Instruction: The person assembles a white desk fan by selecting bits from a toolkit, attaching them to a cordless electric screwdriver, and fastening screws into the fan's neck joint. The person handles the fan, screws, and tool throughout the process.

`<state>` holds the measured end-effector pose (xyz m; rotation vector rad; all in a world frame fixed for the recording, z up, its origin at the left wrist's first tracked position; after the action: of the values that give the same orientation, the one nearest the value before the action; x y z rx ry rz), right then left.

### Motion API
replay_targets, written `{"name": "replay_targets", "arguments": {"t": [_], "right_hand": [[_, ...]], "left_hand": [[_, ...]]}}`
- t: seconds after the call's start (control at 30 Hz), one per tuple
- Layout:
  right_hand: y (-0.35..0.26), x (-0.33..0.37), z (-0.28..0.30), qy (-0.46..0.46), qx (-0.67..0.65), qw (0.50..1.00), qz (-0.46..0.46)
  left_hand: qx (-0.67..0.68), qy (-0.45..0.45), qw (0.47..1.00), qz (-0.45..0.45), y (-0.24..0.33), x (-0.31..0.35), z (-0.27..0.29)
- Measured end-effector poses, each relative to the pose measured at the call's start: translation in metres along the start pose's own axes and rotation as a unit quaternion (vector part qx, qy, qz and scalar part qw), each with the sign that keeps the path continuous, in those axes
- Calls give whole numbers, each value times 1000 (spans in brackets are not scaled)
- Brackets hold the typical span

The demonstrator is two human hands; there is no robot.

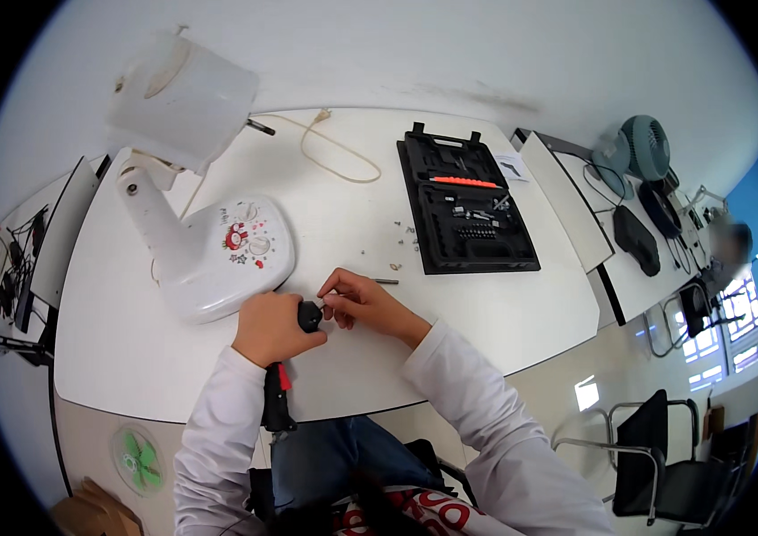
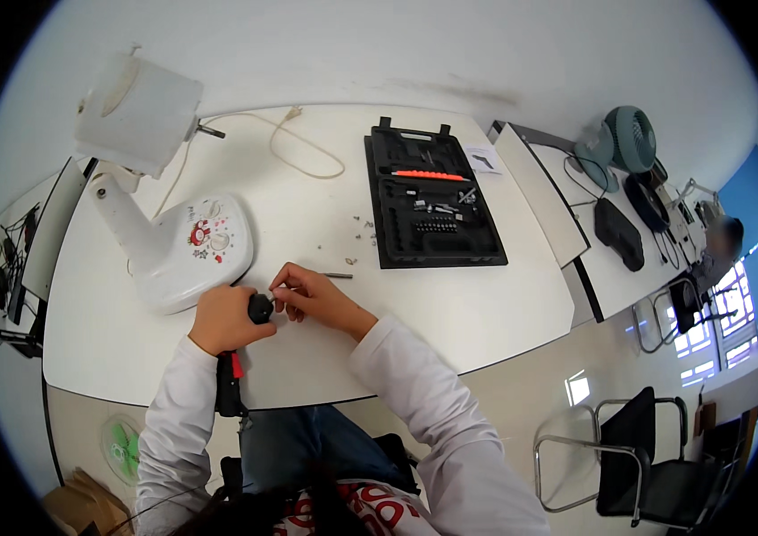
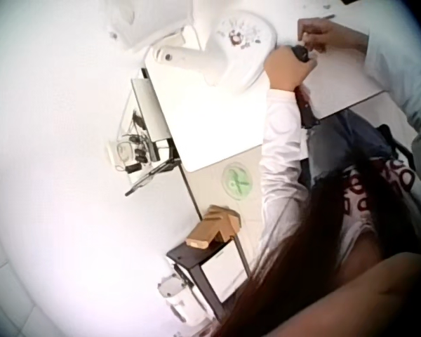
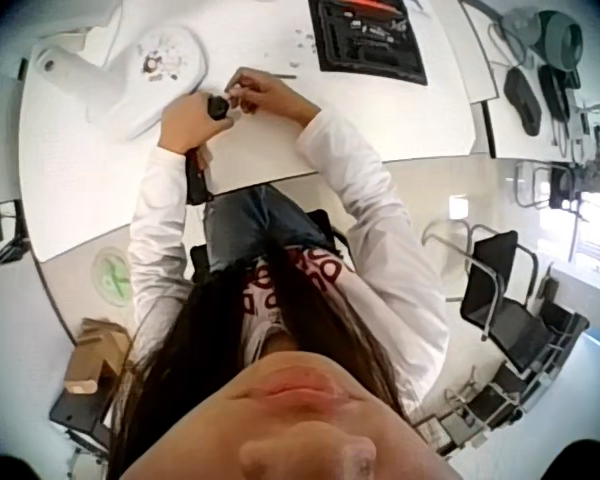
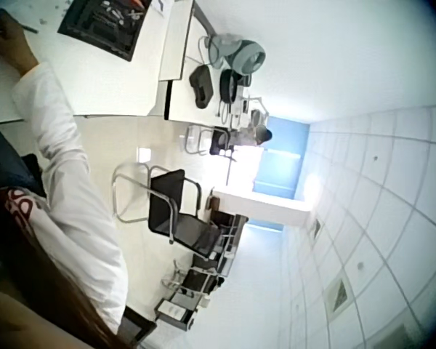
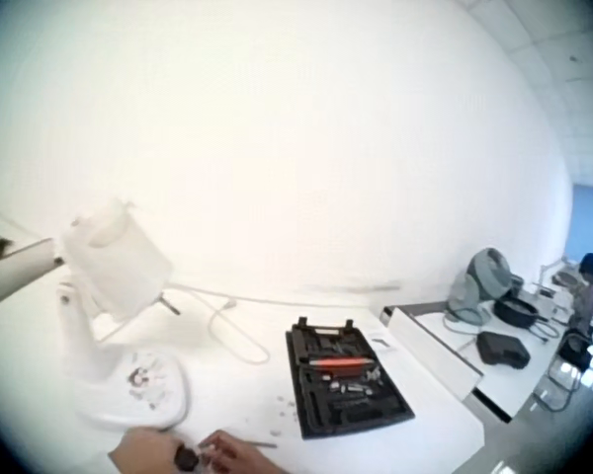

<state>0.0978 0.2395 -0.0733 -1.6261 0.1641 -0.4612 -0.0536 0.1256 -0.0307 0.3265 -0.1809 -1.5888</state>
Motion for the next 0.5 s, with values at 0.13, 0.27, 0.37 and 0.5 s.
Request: {"name": "replay_targets", "arguments": {"t": [0.13, 0.27, 0.37, 0.5], "right_hand": [[-2, 0, 1, -20, 16, 999, 28], [-4, 0, -3, -2, 39, 999, 27], [-4, -2, -4, 5, 50, 998, 25], [0, -2, -4, 30, 69, 996, 44]], "left_hand": [[8, 25, 1000, -9, -1, 1, -1], [34, 28, 999, 7, 0, 1, 0], [57, 31, 998, 11, 0, 1, 2], [47, 23, 999, 12, 0, 0, 0]]}}
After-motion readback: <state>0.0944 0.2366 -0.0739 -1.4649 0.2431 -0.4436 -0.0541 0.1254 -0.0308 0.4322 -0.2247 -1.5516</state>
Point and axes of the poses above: each hand's wrist, its own x-axis away from the middle knuckle, its own z-axis out of the back of the hand, y = z × x, the point moved 1 cm from there along -x, towards the middle knuckle, and after that the axes turned 10 degrees about -z, right-handed, at the moved point
